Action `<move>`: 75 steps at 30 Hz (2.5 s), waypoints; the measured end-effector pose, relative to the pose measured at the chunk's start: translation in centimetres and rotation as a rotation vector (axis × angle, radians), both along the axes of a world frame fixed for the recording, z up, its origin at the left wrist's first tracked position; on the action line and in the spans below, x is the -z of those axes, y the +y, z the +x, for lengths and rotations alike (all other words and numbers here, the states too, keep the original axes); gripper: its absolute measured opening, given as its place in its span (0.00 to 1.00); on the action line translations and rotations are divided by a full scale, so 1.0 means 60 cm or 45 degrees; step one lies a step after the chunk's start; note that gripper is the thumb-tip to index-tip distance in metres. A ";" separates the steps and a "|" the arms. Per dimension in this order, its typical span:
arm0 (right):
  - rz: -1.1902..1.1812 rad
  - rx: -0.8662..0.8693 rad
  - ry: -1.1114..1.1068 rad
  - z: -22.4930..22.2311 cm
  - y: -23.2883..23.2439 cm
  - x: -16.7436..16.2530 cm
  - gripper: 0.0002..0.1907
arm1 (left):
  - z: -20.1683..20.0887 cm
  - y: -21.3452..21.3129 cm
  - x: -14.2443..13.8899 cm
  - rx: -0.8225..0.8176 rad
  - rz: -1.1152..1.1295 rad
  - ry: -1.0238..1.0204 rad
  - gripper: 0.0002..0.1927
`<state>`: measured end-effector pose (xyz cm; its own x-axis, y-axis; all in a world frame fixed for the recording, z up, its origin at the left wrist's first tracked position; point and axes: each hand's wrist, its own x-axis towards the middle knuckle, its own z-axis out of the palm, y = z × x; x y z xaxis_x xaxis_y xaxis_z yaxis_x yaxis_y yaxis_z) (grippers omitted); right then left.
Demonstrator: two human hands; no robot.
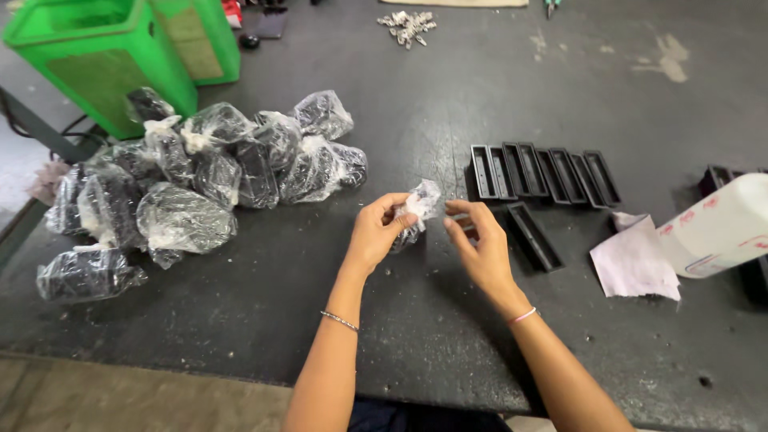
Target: The person repeatedly picks up plastic-wrapped black rectangular parts from a pile, unwraps them by hand, and places the unwrapped parts into a row on the table. The person also discards the plastic wrap and occasionally adjusts the arrangement of the unwrapped parts.
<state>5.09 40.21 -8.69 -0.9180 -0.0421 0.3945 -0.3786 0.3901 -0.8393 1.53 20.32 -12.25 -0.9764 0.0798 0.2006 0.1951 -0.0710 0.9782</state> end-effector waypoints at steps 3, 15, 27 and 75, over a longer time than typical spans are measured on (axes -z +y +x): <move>0.118 -0.089 0.268 -0.009 -0.013 0.000 0.16 | -0.008 0.000 -0.002 0.003 -0.045 0.064 0.15; 0.257 -0.005 0.317 -0.011 -0.035 0.027 0.12 | -0.001 0.011 -0.002 -0.196 -0.379 0.132 0.07; 0.582 0.071 0.381 -0.028 -0.016 0.041 0.09 | 0.006 0.039 0.002 -0.290 -0.615 0.406 0.11; 0.563 -0.197 0.227 -0.111 -0.045 0.085 0.13 | -0.015 0.000 0.026 -0.424 -0.600 0.446 0.07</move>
